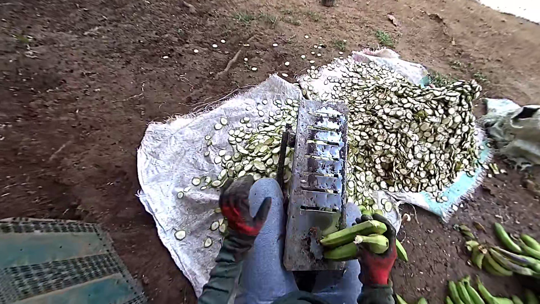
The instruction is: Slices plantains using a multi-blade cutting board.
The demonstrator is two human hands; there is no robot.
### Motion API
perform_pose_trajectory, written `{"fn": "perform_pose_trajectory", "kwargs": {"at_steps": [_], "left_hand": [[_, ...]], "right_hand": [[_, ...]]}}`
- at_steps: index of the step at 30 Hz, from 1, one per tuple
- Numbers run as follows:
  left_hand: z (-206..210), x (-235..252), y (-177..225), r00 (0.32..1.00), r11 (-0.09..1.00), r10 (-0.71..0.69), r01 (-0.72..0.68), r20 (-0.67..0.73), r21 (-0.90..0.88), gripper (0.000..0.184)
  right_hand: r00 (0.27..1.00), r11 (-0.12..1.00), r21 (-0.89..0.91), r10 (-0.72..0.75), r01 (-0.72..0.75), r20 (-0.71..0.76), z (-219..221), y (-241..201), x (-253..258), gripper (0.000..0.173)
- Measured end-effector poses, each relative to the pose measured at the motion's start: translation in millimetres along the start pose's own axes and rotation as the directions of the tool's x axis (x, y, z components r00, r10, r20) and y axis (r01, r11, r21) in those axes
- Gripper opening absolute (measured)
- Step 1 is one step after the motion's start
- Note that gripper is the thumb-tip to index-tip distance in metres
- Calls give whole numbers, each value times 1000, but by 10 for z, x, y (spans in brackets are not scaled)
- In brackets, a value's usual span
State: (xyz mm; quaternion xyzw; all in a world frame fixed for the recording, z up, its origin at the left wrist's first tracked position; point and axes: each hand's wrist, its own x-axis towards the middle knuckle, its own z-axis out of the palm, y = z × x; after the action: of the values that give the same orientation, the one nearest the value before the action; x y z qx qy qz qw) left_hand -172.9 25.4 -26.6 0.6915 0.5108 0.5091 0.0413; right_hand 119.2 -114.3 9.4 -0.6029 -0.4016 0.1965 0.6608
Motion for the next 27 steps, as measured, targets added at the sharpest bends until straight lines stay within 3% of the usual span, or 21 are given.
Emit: {"fn": "perform_pose_trajectory", "kwargs": {"at_steps": [2,4,7,9,12,15,18,20,22,25,27], "left_hand": [[-214,-76,-537,980,989,-148,149,-130,1,62],[-392,-206,-858,939,950,-312,310,-146,-35,61],[-496,-499,-972,878,897,-442,438,-184,-65,54],[-516,-720,-974,855,874,-485,482,-183,-62,51],[-545,-1154,-1073,827,835,-544,551,-141,11,47],[-578,-1576,-1239,758,759,-643,650,-104,44,46],[-583,-1769,-1330,695,692,-713,719,-92,69,47],[-557,-1761,-1313,654,652,-747,756,-116,59,46],[-525,-1647,-1254,619,624,-775,782,-124,5,45],[-495,-1527,-1195,652,664,-743,746,-153,-49,46],[-508,-1498,-1134,659,675,-733,734,-168,-71,45]], "right_hand": [[999,994,-110,-23,19,-34,133,3,180,83],[996,975,-217,-58,43,-61,550,-77,740,81],[990,922,-379,-115,77,-80,1237,-95,1857,79],[993,873,-482,-111,78,-40,1555,-165,2339,80],[985,840,-523,-173,146,-3,1425,-241,2131,80],[943,788,-532,-325,311,69,777,-196,1164,75],[930,761,-554,-358,338,76,466,-208,464,72],[919,746,-555,-382,367,93,673,-191,672,70],[908,734,-556,-407,389,98,1116,-112,1306,67],[928,710,-617,-358,341,100,1828,-105,2324,70],[938,699,-632,-313,334,149,2020,-177,2566,75]]}}
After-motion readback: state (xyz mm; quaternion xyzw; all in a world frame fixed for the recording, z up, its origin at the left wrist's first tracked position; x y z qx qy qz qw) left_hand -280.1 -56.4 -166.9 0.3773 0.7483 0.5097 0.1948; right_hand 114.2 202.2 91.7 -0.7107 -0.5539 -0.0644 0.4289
